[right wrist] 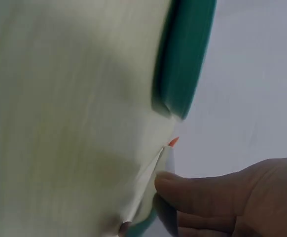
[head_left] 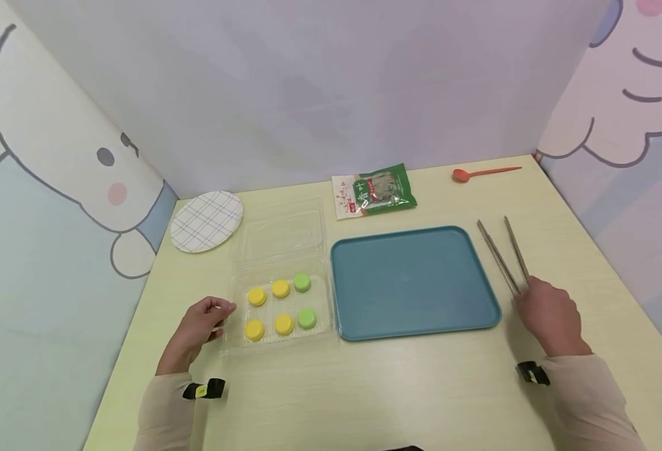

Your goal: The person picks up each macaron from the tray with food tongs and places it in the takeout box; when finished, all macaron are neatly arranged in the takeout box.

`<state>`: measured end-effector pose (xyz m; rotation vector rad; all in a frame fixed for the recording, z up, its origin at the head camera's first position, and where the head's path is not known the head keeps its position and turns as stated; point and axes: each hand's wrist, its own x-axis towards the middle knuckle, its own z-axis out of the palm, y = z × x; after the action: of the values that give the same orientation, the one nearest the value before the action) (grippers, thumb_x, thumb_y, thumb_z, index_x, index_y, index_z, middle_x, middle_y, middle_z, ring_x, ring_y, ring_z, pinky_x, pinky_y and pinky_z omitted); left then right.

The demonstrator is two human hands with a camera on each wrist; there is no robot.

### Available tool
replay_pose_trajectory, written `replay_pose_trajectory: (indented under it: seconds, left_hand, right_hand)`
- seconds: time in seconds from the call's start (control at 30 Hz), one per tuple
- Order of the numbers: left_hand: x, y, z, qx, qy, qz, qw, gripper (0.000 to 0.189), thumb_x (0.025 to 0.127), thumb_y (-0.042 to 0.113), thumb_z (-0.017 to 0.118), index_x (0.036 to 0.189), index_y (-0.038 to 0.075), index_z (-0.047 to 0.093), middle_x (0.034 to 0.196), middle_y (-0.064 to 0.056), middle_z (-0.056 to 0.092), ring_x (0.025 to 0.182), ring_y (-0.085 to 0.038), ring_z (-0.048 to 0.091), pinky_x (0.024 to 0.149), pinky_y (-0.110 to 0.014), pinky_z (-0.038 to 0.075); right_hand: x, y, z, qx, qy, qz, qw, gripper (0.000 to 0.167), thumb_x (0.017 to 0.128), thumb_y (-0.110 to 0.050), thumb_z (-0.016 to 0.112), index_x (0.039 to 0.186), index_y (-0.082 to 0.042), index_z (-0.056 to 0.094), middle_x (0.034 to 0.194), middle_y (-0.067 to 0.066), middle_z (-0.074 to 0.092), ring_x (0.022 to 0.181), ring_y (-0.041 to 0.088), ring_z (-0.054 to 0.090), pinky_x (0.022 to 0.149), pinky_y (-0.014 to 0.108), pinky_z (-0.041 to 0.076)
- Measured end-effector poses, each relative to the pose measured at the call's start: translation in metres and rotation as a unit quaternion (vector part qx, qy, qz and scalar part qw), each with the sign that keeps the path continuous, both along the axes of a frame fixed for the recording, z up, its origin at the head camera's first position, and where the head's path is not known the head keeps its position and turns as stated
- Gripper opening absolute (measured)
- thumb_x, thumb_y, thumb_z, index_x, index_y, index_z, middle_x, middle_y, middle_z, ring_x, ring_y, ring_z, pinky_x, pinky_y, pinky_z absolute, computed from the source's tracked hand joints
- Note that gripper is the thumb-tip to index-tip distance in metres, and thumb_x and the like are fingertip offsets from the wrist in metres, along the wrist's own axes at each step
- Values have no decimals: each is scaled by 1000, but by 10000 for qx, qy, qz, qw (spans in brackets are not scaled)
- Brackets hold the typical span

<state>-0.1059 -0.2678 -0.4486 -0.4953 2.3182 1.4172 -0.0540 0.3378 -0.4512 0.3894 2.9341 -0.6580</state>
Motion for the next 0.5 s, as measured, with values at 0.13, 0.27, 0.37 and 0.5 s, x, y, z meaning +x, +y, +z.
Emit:
replay_pose_trajectory:
  seconds: [0.13,0.27,0.37,0.5]
  left_hand:
    - [-1,0,0,-6,24,25,10000,26,102,26,62,113,3,56,88,-4,51,79,-17,49,67,-28,50]
    - [-1,0,0,-19,47,10,10000,26,102,26,62,113,2,56,87,-5,51,79,-18,49,66,-28,51]
    - [0,0,0,-13,62,-17,10000,26,102,25,62,113,2,56,87,-5,51,79,-18,49,67,-28,51]
    - [1,0,2,-56,69,-114,9999,29,102,26,62,115,1,56,88,-5,52,80,-19,50,68,-28,51]
  right_hand:
    - [-3,1,2,27,-194,82,9998,15,92,-9,55,83,2,51,65,16,53,57,34,51,44,44,40]
    - [-4,1,3,21,-419,137,9990,17,93,-11,56,82,2,54,65,15,53,57,33,51,45,44,40]
    - [-5,1,3,13,-521,175,9985,17,92,-11,57,81,2,55,66,15,54,58,33,51,45,44,40]
    - [-5,2,5,-5,-630,165,9979,20,93,-14,58,81,2,55,67,16,54,58,32,51,46,43,41]
